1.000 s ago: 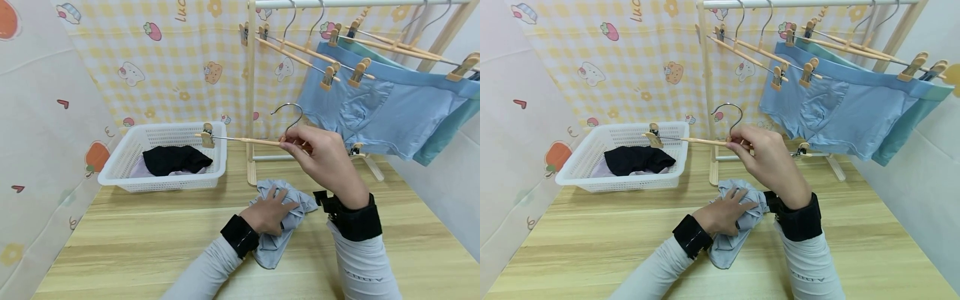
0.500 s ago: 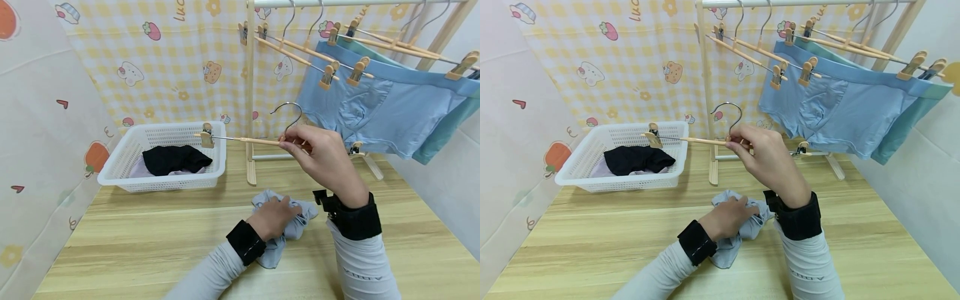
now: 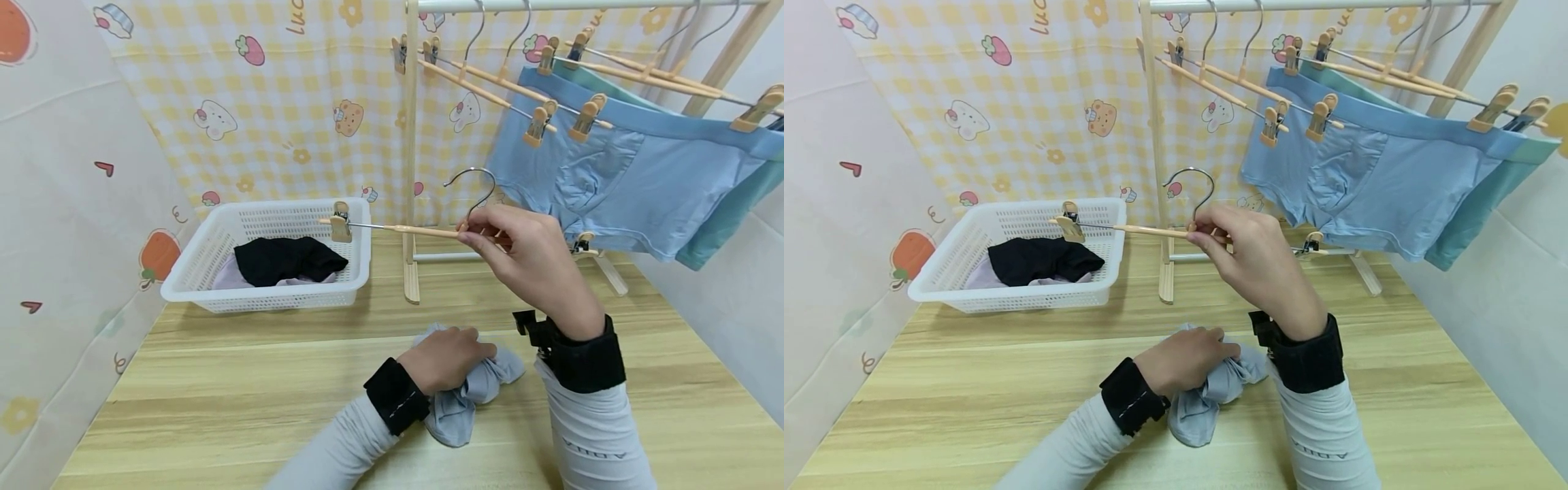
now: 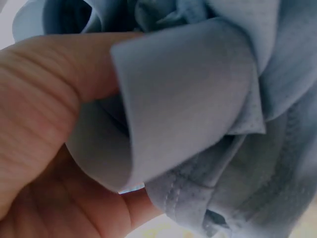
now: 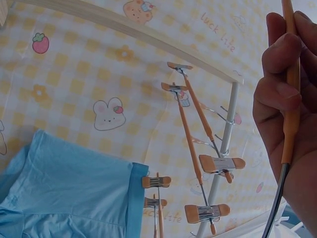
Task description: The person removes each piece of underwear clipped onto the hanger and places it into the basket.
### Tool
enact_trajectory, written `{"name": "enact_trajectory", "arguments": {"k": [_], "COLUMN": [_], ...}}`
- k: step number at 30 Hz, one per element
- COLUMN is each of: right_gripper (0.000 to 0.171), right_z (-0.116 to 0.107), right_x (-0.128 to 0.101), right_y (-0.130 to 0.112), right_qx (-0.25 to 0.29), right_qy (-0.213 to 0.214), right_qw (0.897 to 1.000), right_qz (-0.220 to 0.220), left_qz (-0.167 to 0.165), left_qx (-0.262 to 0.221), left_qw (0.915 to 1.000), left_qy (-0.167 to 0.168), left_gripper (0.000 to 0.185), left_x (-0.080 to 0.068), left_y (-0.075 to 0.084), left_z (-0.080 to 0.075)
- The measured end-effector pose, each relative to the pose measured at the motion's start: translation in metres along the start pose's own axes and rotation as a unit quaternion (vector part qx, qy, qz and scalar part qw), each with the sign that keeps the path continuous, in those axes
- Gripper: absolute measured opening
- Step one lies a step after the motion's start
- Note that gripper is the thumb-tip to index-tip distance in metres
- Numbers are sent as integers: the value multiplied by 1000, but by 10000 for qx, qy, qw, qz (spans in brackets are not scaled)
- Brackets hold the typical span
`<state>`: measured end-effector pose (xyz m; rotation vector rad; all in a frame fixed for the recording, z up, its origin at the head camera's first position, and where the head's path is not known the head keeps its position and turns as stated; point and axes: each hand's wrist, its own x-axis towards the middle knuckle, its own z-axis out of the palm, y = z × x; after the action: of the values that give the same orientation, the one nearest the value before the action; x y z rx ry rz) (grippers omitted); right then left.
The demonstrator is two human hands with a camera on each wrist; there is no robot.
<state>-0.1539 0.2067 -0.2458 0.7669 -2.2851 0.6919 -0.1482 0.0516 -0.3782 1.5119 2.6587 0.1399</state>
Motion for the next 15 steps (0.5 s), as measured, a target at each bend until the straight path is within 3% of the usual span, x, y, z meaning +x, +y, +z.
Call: {"name": "enact_trajectory", "arguments": {"k": [9,12,15], "right_gripper": [4,4,3], "right_z": [1,1,1], "right_x": [0,0,1], "right_y": [-1,-2,-2], "right_qx": [-7,-12,-18], "right_qy": [43,61,88], "right_qw": [10000,10000,10000], "right_qz": [9,11,33], "left_qz": [-15,-82,-139], "left_qx": [-221,-467,-847], "left_qw": [9989,9954,9853], "left_qy": [422,832,1478], "left_gripper": [43,48,50], "left_x": [-7,-13,-22], "left_y": [-12,-22,-35], "left_z": [-34,-46,-56]}}
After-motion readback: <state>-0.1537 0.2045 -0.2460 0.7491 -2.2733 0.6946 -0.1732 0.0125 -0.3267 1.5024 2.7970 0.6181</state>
